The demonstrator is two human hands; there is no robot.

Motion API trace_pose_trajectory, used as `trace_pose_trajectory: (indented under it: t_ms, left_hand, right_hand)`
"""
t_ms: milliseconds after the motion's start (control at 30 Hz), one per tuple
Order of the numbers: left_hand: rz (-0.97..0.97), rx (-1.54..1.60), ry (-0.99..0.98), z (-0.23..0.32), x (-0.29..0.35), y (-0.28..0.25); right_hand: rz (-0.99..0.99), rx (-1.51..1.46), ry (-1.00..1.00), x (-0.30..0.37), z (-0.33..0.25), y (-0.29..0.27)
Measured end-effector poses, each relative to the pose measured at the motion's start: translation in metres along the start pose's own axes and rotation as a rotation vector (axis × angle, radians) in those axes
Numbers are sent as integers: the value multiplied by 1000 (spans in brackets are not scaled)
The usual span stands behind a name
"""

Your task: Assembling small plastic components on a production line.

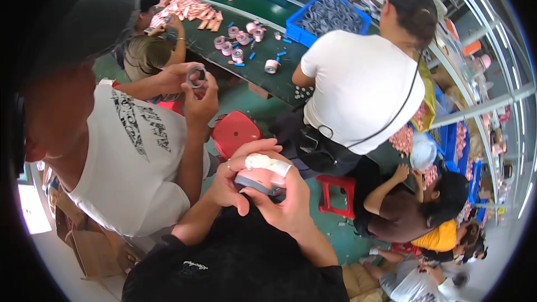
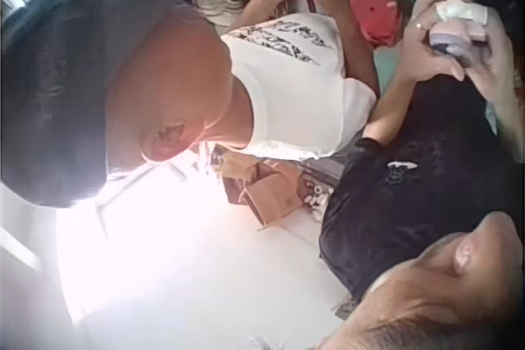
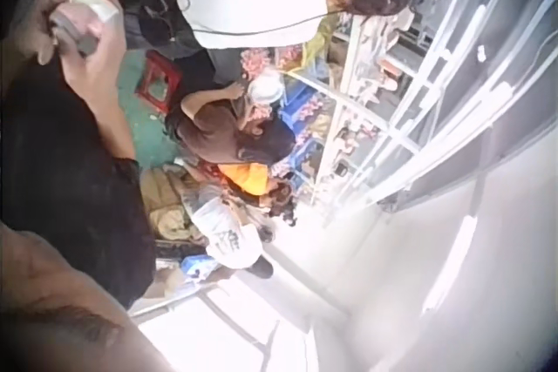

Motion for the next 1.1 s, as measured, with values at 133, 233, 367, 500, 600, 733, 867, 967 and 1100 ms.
trace_pose_trajectory:
  t_ms: [133,233,367,500,600,733,867,967,1100]
  left_hand:
    - [13,-44,38,1,5,8]
    - [24,-27,93,5,9,18]
    - [97,55,146,7,18,29]
    - [172,23,76,5,18,32]
    - [115,-97,23,0,14,32]
    - [207,335,-86,-13,10,39]
    - [198,-10,-269,-28,12,39]
    - [172,-439,-185,-16,-6,48]
    - [103,-751,-116,-14,-10,59]
  right_hand:
    - [-17,87,-17,3,-11,-3]
    - [-48,168,-73,8,-22,-4]
    - [26,259,-205,18,-33,-3]
    - [105,162,-189,21,-20,-8]
    - [105,28,-61,28,-1,-12]
    - [145,-671,191,35,42,-28]
    - [194,-985,334,35,58,-29]
    - [221,-1224,472,41,76,-20]
    - [192,-1472,569,49,97,-16]
Point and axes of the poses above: each hand's wrist, its own x-axis away from the middle knuckle, its own y-axis out of the palm, z = x × y, the point moved 7 cm from there along -x, towards the middle knuckle, and after that the axes turned 7 degrees about y, right-handed, at the moved point
